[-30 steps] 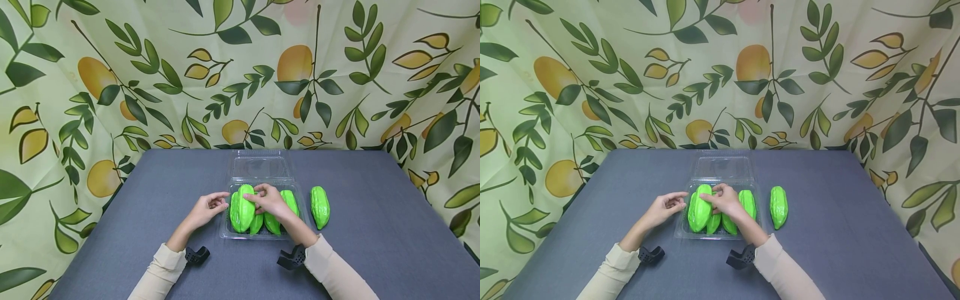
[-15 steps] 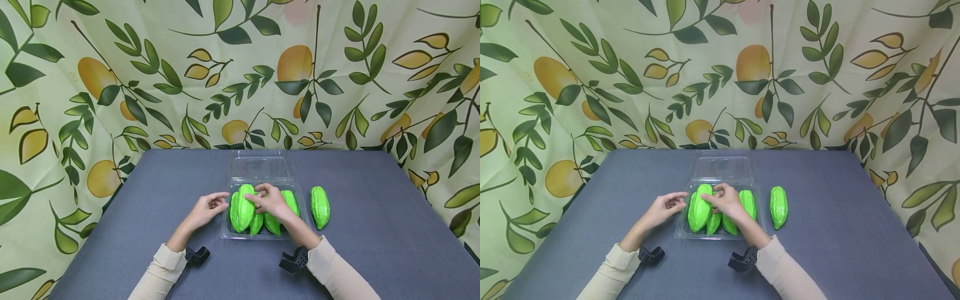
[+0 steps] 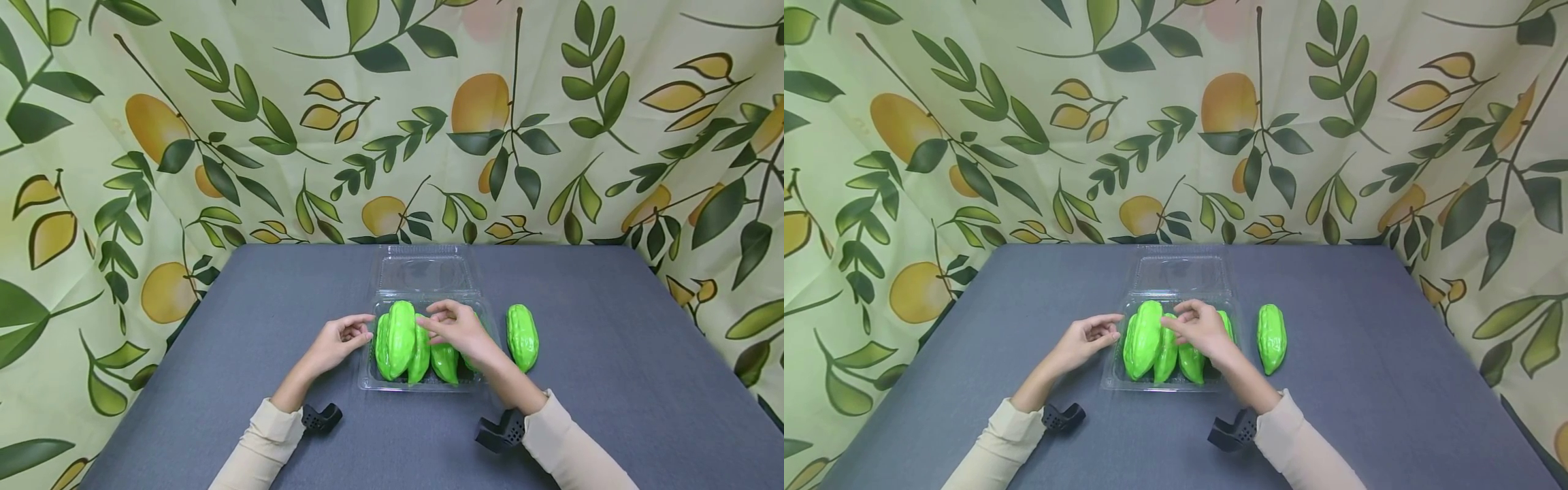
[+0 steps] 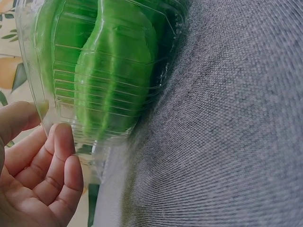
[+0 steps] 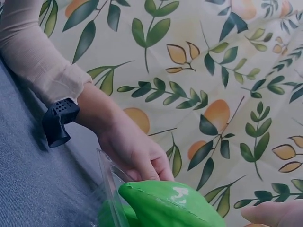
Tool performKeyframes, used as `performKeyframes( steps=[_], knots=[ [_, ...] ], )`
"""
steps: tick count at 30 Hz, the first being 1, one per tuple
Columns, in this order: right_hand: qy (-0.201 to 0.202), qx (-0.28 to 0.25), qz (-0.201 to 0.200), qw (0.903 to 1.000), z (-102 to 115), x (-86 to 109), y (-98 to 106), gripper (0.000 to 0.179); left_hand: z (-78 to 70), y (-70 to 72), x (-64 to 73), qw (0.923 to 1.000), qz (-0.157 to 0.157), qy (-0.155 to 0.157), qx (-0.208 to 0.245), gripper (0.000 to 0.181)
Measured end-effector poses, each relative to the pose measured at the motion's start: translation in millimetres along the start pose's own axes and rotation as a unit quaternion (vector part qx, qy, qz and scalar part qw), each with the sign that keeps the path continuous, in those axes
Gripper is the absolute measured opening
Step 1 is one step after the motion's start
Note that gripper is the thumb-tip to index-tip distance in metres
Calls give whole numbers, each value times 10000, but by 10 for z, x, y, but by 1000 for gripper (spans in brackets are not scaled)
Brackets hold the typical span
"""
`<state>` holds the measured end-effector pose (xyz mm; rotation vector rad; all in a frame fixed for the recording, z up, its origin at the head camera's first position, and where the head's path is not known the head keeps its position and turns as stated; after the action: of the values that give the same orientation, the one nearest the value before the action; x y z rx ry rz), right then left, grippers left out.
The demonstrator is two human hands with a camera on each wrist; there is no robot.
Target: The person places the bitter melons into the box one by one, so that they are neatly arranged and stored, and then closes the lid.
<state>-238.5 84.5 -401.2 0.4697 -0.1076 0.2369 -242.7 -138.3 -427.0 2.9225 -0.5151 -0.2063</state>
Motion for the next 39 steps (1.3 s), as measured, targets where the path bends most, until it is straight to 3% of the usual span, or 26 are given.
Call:
performKeyframes(
  steps=[26, 39],
  knots=[
    [224, 58, -482, 9986, -161, 219, 570, 46, 4, 4, -1, 10000, -17, -9, 38, 34],
    [154, 335, -1023, 9941, -359, 232, 875, 44, -6, -1, -3, 10000, 3, -38, 7, 34]
  ],
)
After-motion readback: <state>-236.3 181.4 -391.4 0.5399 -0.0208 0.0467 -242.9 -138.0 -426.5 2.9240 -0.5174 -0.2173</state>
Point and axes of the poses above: each hand's wrist, its own x-axis away from the middle knuckle, its own y-axis out of the back of the hand, z = x × y, the point moved 6 cm from there along -x, towards the middle knuckle, and after that the axes turned 14 degrees about x, right-handed, at the moved point
